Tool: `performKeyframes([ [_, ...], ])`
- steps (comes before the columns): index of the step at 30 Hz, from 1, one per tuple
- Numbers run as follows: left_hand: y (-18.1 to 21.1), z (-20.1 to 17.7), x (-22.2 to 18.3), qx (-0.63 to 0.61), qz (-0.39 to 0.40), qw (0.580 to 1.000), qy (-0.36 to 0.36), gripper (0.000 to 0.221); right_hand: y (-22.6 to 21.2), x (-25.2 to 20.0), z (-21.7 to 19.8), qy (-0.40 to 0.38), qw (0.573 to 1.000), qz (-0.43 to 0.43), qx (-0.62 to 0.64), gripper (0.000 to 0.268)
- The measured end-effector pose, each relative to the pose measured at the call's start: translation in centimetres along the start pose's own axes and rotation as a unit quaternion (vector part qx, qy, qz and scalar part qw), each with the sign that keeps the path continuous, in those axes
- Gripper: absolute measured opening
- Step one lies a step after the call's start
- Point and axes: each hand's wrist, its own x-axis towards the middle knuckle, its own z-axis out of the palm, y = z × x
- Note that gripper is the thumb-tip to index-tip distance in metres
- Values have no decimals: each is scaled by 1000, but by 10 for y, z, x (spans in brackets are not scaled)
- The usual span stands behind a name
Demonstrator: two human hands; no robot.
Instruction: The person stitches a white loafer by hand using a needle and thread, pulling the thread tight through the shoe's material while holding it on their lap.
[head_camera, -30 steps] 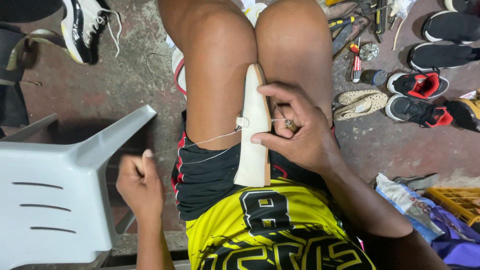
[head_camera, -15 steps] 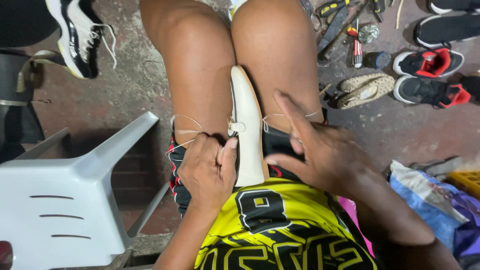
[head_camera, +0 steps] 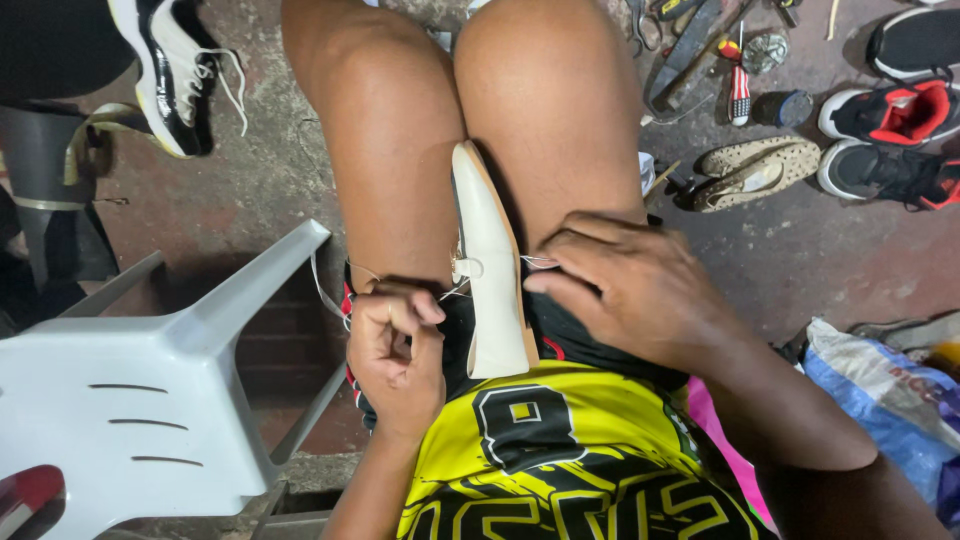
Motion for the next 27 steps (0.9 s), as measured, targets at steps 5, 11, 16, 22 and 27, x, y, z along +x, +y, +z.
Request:
performKeyframes([
  [5,21,6,4,279,114,953,-44,16,17,0,-19,29,984,84,154,18],
  [11,21,14,10,345,111,929,-66,19,11,11,-5,92,843,-1,530,17],
  [16,17,15,18,344,126,926,-90,27,13,19,7,30,862,42,505,19],
  [22,5,5,23,263,156,946,-109,33,11,29,20,62,937,92,330,18],
  [27,3,-4,21,239,157,950,-124,33,13,34,28,63,902,101,414,20],
])
